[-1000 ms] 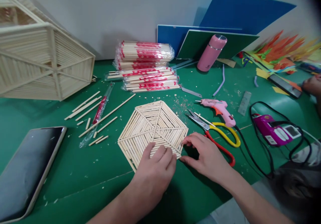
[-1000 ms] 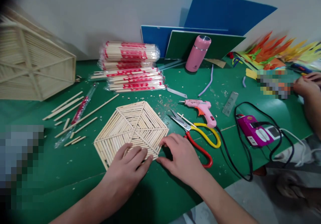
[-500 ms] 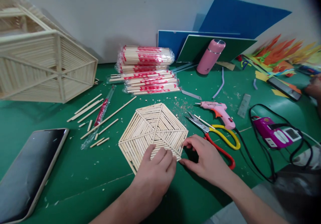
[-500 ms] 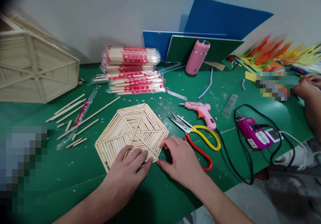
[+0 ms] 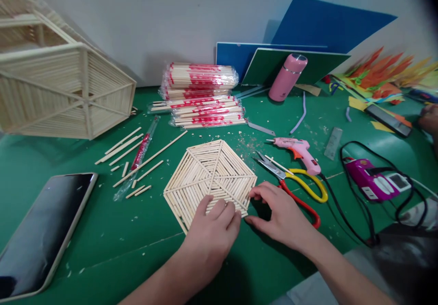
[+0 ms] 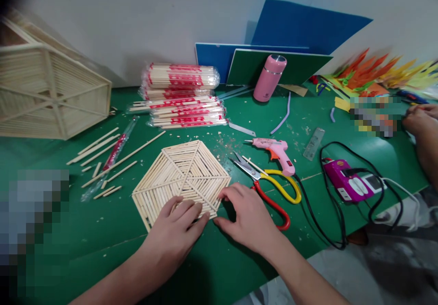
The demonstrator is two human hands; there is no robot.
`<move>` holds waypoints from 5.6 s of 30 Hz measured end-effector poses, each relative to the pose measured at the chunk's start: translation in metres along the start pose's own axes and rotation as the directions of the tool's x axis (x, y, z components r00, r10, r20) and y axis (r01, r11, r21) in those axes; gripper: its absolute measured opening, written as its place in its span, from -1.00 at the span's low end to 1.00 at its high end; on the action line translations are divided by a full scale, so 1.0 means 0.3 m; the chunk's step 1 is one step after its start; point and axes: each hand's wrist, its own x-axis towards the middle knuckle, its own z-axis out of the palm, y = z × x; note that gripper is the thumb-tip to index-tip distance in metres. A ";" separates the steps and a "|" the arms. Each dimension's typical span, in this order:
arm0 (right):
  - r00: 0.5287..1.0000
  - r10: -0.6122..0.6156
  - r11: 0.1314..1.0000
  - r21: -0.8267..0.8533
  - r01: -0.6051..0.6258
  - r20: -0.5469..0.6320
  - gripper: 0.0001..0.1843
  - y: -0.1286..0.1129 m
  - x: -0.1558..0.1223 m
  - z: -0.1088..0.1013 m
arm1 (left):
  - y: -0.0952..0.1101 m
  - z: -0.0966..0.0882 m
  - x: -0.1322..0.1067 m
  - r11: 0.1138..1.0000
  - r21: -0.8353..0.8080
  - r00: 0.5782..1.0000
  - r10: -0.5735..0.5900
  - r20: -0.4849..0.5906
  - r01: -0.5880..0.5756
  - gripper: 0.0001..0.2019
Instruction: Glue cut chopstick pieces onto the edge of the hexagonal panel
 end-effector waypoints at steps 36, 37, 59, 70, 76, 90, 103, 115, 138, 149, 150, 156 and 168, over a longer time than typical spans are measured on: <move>0.995 -0.101 0.992 -0.070 0.100 -0.002 -0.85 0.027 -0.018 0.024 | -0.099 -0.064 -0.228 0.943 -0.248 0.971 -0.235 -0.033 0.220 -0.67; 0.995 -0.097 0.993 -0.068 0.097 -0.001 -0.85 0.027 -0.018 0.024 | -0.102 -0.064 -0.224 0.945 -0.249 0.973 -0.228 -0.040 0.211 -0.69; 0.996 -0.086 0.992 -0.088 0.086 0.000 -0.85 0.028 -0.015 0.030 | -0.125 -0.067 -0.237 0.949 -0.279 0.989 -0.147 0.014 0.145 -0.56; 0.996 -0.093 0.993 -0.077 0.092 -0.001 -0.84 0.034 -0.018 0.030 | -0.101 -0.051 -0.227 0.953 -0.238 0.972 -0.213 -0.095 0.186 -0.56; 0.996 -0.091 0.991 -0.094 0.091 0.004 -0.85 0.034 -0.016 0.030 | -0.071 -0.047 -0.173 0.901 -0.265 0.896 -0.399 -0.195 0.344 -0.60; 0.998 -0.058 0.993 -0.103 0.060 0.024 -0.86 0.022 -0.012 0.024 | -0.108 -0.107 -0.102 0.799 -0.365 0.773 -0.580 -0.259 0.477 -0.71; 0.996 -0.083 0.989 -0.125 0.084 0.013 -0.86 0.025 -0.013 0.027 | -0.119 -0.113 -0.177 0.879 -0.313 0.898 -0.417 -0.141 0.359 -0.85; 0.997 -0.072 0.988 -0.133 0.073 0.009 -0.86 0.023 -0.013 0.024 | -0.036 -0.046 -0.245 0.931 -0.259 0.919 -0.317 -0.234 0.256 -0.90; 0.996 -0.085 0.990 -0.112 0.085 0.008 -0.86 0.023 -0.012 0.026 | -0.023 -0.055 -0.243 0.923 -0.239 0.871 -0.369 -0.324 0.303 -0.83; 0.997 -0.083 0.989 -0.125 0.081 -0.008 -0.86 0.020 -0.011 0.024 | -0.024 -0.038 -0.193 0.967 -0.112 0.921 -0.251 -0.298 0.227 -0.81; 0.996 -0.085 0.988 -0.128 0.083 -0.008 -0.86 0.021 -0.011 0.025 | -0.023 -0.040 -0.195 0.967 -0.114 0.921 -0.252 -0.297 0.227 -0.81; 0.996 -0.089 0.990 -0.110 0.089 -0.001 -0.86 0.021 -0.012 0.025 | -0.018 -0.044 -0.202 0.930 -0.146 0.869 -0.367 -0.332 0.337 -0.81; 0.999 -0.035 0.995 -0.090 0.037 0.021 -0.85 0.015 -0.011 0.019 | -0.016 -0.030 -0.205 0.935 -0.101 0.890 -0.354 -0.287 0.339 -0.80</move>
